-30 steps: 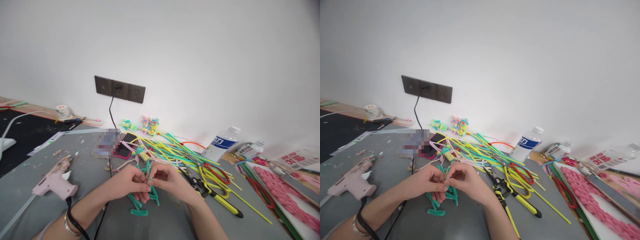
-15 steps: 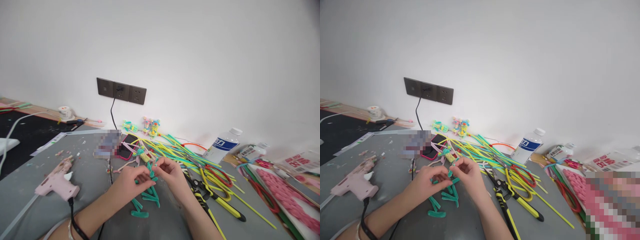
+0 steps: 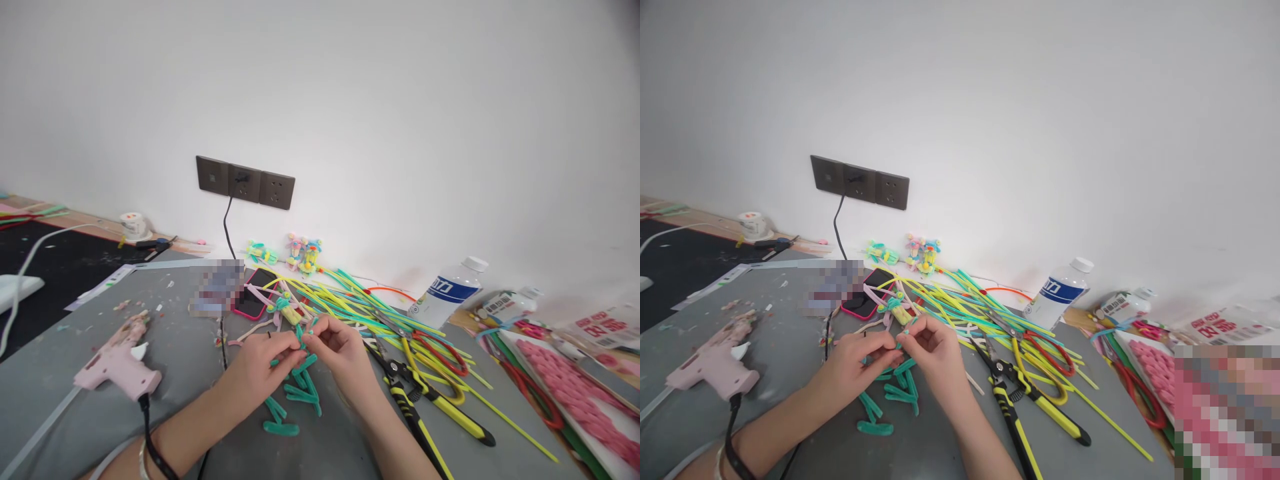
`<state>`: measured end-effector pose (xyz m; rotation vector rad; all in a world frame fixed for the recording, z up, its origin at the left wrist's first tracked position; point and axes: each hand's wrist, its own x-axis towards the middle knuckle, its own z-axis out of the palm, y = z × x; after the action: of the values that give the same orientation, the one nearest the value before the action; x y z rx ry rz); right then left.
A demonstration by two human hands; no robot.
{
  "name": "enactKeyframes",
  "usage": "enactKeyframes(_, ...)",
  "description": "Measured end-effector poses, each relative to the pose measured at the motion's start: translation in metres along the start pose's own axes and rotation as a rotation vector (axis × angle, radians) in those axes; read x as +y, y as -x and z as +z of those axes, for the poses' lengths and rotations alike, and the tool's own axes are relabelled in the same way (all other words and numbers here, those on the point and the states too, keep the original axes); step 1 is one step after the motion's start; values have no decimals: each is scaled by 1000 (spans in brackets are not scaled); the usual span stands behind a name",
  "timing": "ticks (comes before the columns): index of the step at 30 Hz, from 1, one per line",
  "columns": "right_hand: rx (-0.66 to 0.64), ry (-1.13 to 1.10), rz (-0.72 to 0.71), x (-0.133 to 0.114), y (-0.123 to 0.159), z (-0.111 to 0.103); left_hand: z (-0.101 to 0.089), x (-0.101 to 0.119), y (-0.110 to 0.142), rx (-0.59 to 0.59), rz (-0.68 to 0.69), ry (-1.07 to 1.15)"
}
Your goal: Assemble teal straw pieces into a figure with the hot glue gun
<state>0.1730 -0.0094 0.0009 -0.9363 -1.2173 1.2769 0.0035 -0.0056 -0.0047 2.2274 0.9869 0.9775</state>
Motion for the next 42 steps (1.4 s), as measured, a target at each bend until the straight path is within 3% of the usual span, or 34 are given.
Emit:
enactKeyframes(8,4,-19,-1,-2,0,-2,0,3,-2,-54,-194,336)
enactKeyframes(21,-77,-57,76,-7,-2,-12,0,2,-4,-165,-375,702)
enactKeyframes(28,-107,-95,81,-11,2,-10,-4,4,-3,-112,-283,600)
enactKeyframes(34,-144,-91,115,-12,1,-12,-7,4,-4,-150,-260,617)
enactKeyframes(42,-155,417,-5,-13,-1,-17,-9,-6,-7,-105,-227,218)
